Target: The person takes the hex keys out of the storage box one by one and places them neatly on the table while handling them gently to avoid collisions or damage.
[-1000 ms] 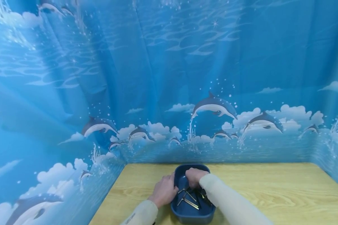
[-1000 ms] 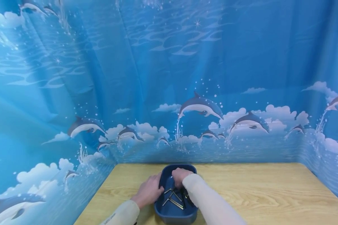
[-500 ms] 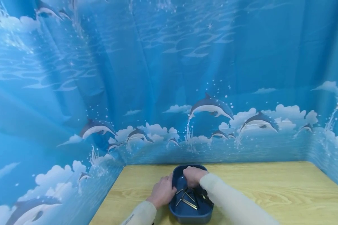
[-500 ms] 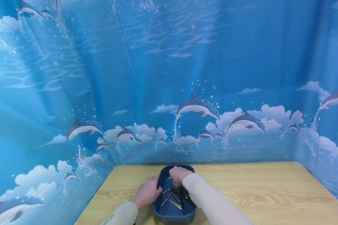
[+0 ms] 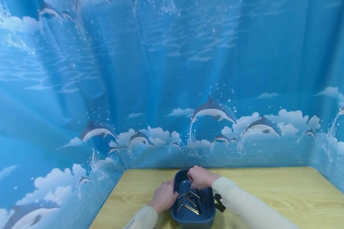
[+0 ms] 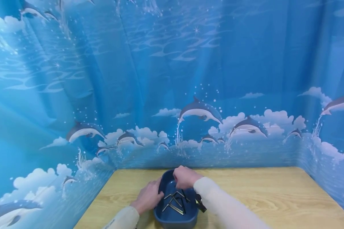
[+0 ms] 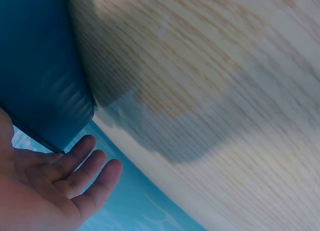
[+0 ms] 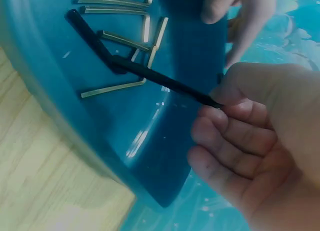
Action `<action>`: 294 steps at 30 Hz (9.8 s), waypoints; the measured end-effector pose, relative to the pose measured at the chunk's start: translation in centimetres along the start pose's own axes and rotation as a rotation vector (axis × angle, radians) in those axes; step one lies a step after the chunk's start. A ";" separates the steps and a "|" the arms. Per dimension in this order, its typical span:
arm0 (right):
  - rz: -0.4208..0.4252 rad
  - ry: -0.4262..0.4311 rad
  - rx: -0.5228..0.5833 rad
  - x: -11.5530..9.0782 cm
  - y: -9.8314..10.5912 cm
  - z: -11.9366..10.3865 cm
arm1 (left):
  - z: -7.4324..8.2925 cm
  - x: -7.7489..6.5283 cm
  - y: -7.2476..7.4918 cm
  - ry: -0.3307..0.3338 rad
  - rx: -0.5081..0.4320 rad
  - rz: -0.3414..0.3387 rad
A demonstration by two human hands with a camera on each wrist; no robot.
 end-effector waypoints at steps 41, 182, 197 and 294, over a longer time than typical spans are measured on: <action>0.180 -0.127 0.202 -6.6 4.4 9.2 | -0.3 0.1 -0.3 0.036 0.016 -0.054; 0.085 -0.285 -0.018 -5.7 -2.6 11.9 | 0.0 0.0 0.3 0.007 -0.004 -0.001; 0.057 -0.280 -0.022 -5.4 -4.3 10.8 | -1.5 -1.5 0.5 0.028 -0.035 0.003; -0.144 -0.086 -0.073 2.9 -5.1 0.9 | 0.1 -0.4 0.0 0.050 0.018 -0.025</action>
Point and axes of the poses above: each hand's wrist, its own x-axis towards the middle knuckle, its own y-axis out of the back of the hand, z = x × y, the point moved 8 cm from there along x, towards the middle knuckle, and after that the axes turned 10 degrees about z, right-handed, at the moved point
